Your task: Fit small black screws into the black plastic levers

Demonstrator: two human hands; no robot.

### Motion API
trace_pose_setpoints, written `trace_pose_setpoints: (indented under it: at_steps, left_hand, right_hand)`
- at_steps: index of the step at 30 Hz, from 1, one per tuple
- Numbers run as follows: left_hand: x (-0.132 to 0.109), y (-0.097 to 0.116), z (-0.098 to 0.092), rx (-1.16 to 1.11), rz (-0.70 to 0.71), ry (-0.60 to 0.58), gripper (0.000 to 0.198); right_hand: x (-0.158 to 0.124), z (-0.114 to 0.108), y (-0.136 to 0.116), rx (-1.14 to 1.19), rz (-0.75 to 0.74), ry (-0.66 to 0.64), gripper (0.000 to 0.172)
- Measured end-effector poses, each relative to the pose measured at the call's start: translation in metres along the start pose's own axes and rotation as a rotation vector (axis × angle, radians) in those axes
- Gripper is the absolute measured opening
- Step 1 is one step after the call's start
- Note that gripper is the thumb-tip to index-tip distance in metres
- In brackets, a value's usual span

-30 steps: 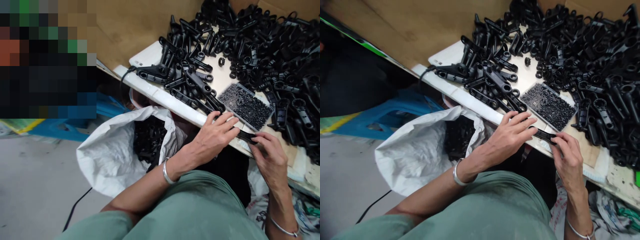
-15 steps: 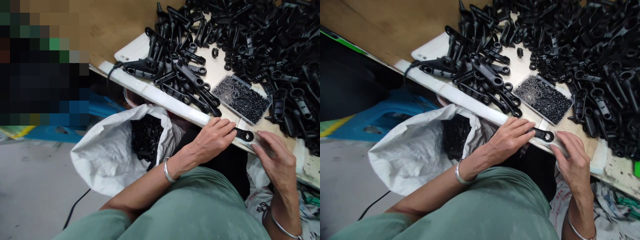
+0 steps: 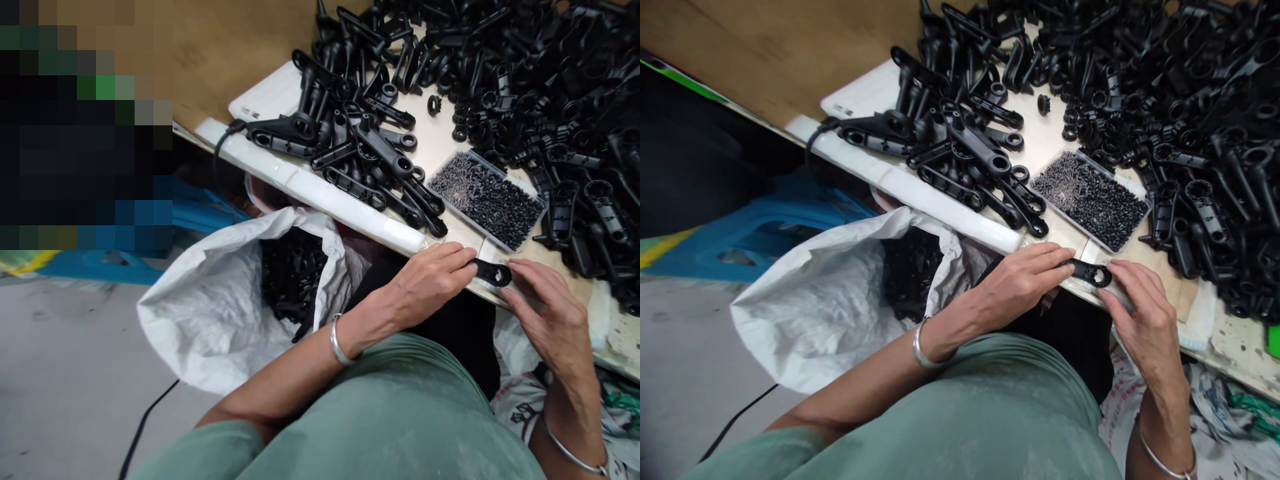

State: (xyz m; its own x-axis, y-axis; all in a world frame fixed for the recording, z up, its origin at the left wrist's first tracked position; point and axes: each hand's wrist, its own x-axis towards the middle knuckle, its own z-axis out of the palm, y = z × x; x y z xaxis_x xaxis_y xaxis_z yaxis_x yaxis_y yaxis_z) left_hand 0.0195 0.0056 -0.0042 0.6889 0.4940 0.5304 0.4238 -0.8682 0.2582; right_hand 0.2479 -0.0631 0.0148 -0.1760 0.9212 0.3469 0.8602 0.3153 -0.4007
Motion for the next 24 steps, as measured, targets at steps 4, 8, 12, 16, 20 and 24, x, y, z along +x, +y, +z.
trace_pose_setpoints:
  at_steps: [4,8,12,16,20,24]
  left_hand:
    - [0.0015,-0.0005,0.0007,-0.014,-0.019,-0.04,0.024]
    - [0.0026,-0.0004,-0.0003,-0.031,-0.016,-0.088,0.024]
    - [0.0032,0.0001,-0.002,-0.054,-0.022,-0.121,0.024]
    - [0.0034,0.0004,-0.0019,-0.059,-0.024,-0.113,0.026]
    - [0.0027,0.0006,-0.0011,-0.071,-0.027,-0.101,0.028]
    - [0.0021,0.002,-0.001,-0.054,-0.025,-0.046,0.032]
  right_hand:
    - [0.001,-0.0007,0.0003,0.015,-0.017,-0.009,0.03]
    - [-0.0001,-0.0011,0.0008,0.024,0.009,-0.008,0.03]
    - [-0.0015,-0.0019,0.0021,0.034,0.041,0.0,0.029]
    - [-0.0022,-0.0005,0.0035,0.041,0.074,-0.017,0.028]
    - [-0.004,0.0011,0.0048,0.073,0.091,-0.014,0.028]
    - [-0.0033,-0.0052,0.0074,0.101,0.097,-0.035,0.025]
